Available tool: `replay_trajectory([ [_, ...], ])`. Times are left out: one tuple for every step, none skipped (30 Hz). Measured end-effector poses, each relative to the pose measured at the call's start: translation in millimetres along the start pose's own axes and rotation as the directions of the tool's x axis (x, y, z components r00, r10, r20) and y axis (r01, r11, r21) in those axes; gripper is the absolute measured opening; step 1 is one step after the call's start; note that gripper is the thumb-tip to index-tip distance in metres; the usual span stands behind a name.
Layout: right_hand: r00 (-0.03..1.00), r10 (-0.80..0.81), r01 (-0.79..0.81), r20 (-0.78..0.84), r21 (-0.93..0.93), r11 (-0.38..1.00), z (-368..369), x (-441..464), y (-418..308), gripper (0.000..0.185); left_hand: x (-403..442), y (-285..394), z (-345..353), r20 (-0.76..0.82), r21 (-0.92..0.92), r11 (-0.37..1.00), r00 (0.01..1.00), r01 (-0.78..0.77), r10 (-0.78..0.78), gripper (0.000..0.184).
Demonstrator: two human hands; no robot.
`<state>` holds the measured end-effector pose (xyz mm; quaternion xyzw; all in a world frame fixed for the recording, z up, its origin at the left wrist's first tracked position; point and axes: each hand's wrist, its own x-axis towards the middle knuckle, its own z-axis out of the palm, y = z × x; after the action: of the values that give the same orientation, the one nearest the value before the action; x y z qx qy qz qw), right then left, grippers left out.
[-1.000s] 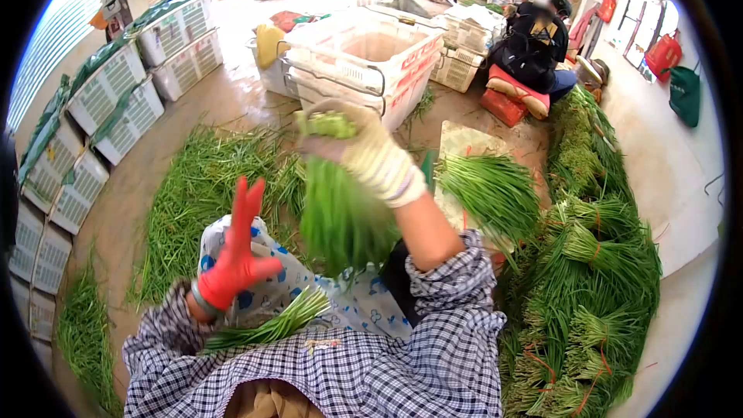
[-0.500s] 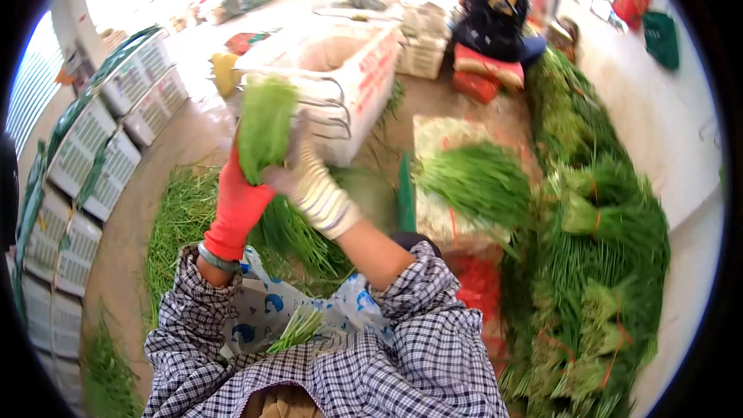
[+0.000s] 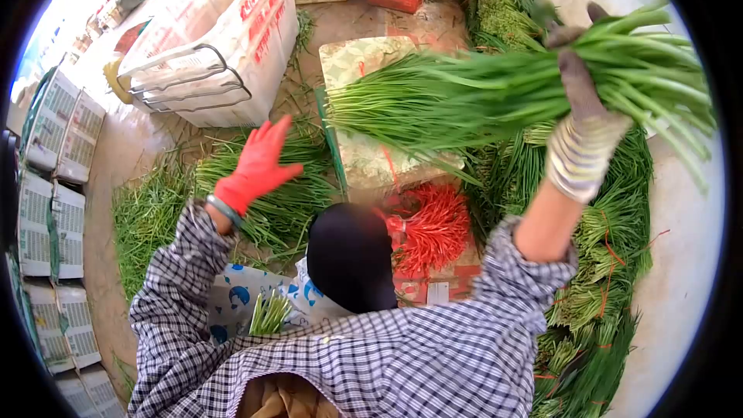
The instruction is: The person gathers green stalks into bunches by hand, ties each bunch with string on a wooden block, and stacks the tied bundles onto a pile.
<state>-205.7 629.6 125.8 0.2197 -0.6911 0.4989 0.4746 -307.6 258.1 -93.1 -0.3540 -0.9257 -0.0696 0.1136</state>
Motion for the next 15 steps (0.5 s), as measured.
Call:
replay_trajectory([
  [0.993, -0.058, 0.075, 0.099, -0.170, 0.983, -15.0, -2.3, 8.5, 0.053, 15.0, -20.3, 12.4, 0.024, -0.180, 0.977, 0.993, 0.114, -0.112, 0.095],
  [0.994, -0.044, 0.061, 0.102, -0.172, 0.983, -13.2, -13.1, 16.8, 0.053, 33.9, -36.8, 21.9, 0.069, -0.348, 0.910, 0.974, 0.228, -0.218, 0.092],
  [0.973, 0.047, 0.032, 0.224, -0.340, 0.940, -6.1, -31.7, 27.7, 0.054, 58.2, -51.8, 28.5, 0.082, -0.350, 0.907, 0.972, 0.234, -0.219, 0.092],
  [0.933, 0.155, 0.029, 0.323, -0.498, 0.867, 4.8, -51.9, 39.3, 0.056, 85.9, -67.2, 33.8, 0.124, -0.420, 0.891, 0.984, 0.170, -0.129, 0.076],
  [0.873, 0.151, 0.182, 0.463, -0.598, 0.781, 22.8, -63.7, 48.9, 0.055, 104.6, -77.2, 40.0, 0.157, -0.491, 0.864, 0.987, 0.110, -0.036, 0.060],
  [0.793, 0.144, 0.353, 0.592, -0.639, 0.683, 40.9, -75.6, 58.5, 0.054, 119.3, -69.8, 29.5, 0.167, -0.493, 0.863, 0.985, 0.114, -0.035, 0.060],
  [0.503, 0.597, 0.393, 0.625, -0.780, 0.486, 60.7, -86.2, 72.8, 0.038, 140.2, -51.9, 8.9, 0.223, -0.542, 0.828, 0.974, 0.144, -0.023, 0.053],
  [0.586, 0.365, 0.501, 0.723, -0.678, 0.538, 64.1, -127.8, 112.1, 0.022, 159.8, -38.0, 3.0, 0.277, -0.587, 0.790, 0.961, 0.176, -0.008, 0.047],
  [0.557, 0.363, 0.517, 0.747, -0.654, 0.553, 74.7, -152.9, 135.8, 0.015, 174.2, -32.4, 14.1, 0.287, -0.586, 0.789, 0.958, 0.182, -0.008, 0.047],
  [0.586, 0.359, 0.508, 0.727, -0.674, 0.536, 88.6, -170.5, 152.9, 0.015, 187.4, -28.5, 28.0, 0.334, -0.516, 0.841, 0.942, 0.160, 0.025, 0.048],
  [0.594, 0.358, 0.473, 0.720, -0.673, 0.568, 100.3, -178.2, 164.4, 0.015, 196.4, -20.2, 37.9, 0.362, -0.482, 0.863, 0.931, 0.149, 0.042, 0.050],
  [0.605, 0.351, 0.477, 0.714, -0.679, 0.558, 111.0, -187.9, 176.6, 0.015, 205.4, -11.4, 46.7, 0.391, -0.449, 0.883, 0.919, 0.135, 0.058, 0.052],
  [0.618, 0.343, 0.482, 0.708, -0.685, 0.546, 120.9, -191.8, 181.4, 0.015, 209.6, 2.2, 47.1, 0.449, -0.442, 0.872, 0.894, 0.210, 0.013, 0.059],
  [0.529, 0.463, 0.470, 0.711, -0.700, 0.538, 126.0, -192.7, 182.7, 0.022, 215.3, 8.1, 51.7, 0.505, -0.431, 0.857, 0.863, 0.282, -0.030, 0.068],
  [0.525, 0.469, 0.467, 0.710, -0.701, 0.539, 126.7, -196.4, 185.3, 0.022, 219.7, 7.4, 62.6, 0.510, -0.432, 0.856, 0.860, 0.284, -0.027, 0.068],
])
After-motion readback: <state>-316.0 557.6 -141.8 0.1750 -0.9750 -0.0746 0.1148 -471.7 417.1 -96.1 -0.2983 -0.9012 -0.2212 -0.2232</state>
